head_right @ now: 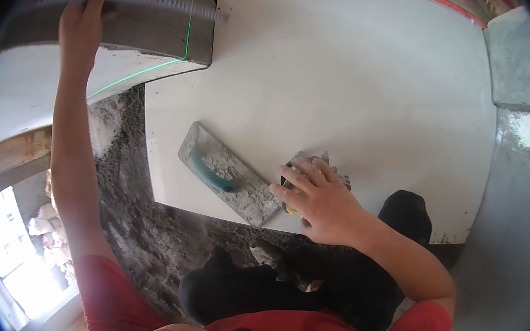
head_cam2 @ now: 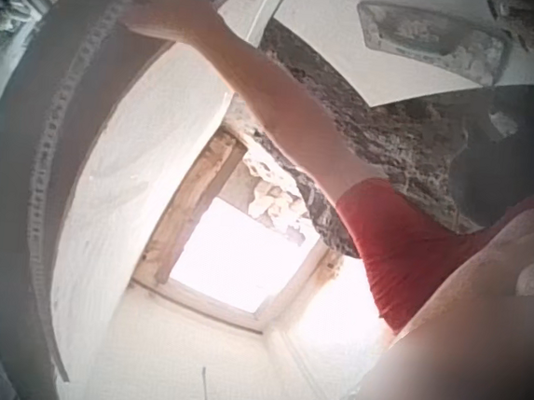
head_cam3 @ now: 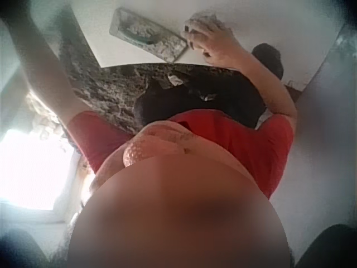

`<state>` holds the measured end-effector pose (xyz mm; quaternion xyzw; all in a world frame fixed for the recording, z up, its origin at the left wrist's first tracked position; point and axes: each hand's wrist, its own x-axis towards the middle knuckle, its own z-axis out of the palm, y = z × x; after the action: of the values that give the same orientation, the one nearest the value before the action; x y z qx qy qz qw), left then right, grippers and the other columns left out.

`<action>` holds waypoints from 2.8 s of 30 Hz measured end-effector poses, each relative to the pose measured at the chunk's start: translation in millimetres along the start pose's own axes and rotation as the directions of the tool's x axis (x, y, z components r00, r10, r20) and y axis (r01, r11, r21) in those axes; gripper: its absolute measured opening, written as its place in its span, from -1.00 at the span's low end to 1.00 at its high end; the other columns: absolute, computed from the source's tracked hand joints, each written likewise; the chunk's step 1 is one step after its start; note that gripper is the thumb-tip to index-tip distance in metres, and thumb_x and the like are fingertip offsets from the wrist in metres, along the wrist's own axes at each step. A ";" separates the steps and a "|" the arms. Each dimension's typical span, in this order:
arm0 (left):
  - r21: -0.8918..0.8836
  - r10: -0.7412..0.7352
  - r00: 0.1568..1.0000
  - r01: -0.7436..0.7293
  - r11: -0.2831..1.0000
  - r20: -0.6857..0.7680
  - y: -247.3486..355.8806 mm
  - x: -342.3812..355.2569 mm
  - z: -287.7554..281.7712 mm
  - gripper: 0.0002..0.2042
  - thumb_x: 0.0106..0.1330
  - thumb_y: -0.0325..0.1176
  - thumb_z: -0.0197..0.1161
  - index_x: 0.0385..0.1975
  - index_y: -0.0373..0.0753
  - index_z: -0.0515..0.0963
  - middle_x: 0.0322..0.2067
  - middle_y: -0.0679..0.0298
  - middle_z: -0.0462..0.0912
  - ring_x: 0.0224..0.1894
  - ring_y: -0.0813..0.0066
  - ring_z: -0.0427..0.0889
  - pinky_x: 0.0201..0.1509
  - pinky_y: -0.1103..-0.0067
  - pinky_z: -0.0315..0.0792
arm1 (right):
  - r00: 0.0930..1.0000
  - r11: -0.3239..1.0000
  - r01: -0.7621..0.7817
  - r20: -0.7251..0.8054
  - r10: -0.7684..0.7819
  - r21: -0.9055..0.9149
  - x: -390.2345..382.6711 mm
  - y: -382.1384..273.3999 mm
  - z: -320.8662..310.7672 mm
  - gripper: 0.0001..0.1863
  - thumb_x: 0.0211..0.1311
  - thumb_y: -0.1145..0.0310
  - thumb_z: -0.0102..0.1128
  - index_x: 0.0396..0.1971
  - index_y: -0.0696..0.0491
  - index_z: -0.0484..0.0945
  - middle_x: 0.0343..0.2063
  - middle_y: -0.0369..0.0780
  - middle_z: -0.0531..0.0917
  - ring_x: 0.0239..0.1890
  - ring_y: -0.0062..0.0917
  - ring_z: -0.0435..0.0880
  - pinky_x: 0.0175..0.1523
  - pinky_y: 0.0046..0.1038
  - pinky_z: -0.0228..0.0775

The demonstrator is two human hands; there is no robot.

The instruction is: Measuring and laying floor tiles on a mortar bed using a laser level, trowel, and mallet.

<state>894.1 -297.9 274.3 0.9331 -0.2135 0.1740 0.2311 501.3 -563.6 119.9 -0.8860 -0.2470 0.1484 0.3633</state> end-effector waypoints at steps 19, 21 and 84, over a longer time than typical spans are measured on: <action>0.021 -0.272 0.960 0.274 0.961 -0.067 -20.0 132.3 158.3 -0.52 0.44 -0.15 0.27 -0.09 -0.62 0.63 -0.09 -0.09 0.75 -0.08 0.20 0.76 -0.03 0.35 0.53 | 0.661 0.824 -0.532 -0.705 0.257 -0.197 26.0 235.3 20.3 -0.35 0.29 0.10 0.36 0.31 0.05 0.45 0.31 -0.09 0.47 0.41 -0.12 0.37 0.53 -0.01 0.13; 0.122 -0.229 0.972 0.233 0.965 -0.049 -28.6 141.1 160.9 -0.53 0.43 -0.14 0.27 -0.10 -0.60 0.65 -0.08 -0.10 0.76 -0.04 0.20 0.77 -0.01 0.37 0.54 | 0.681 0.808 -0.543 -0.683 0.264 -0.229 21.4 257.7 27.7 -0.34 0.30 0.10 0.35 0.34 0.03 0.43 0.36 -0.11 0.44 0.45 -0.15 0.32 0.57 -0.02 0.07; -0.235 -0.561 0.784 0.617 0.751 0.267 -99.0 254.2 181.9 -0.56 0.43 -0.68 -0.06 0.31 -0.36 0.35 0.12 -0.02 0.58 -0.01 0.08 0.77 0.04 0.26 0.83 | 0.676 0.763 -0.608 -0.646 0.354 -0.218 32.9 265.7 31.3 -0.33 0.34 0.10 0.28 0.42 -0.09 0.38 0.44 -0.25 0.36 0.52 -0.30 0.26 0.64 -0.08 -0.01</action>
<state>1198.2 -391.3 195.1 0.9159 0.0481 -0.0285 0.3974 602.5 -690.9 -95.0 -0.9772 0.0962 -0.0866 0.1685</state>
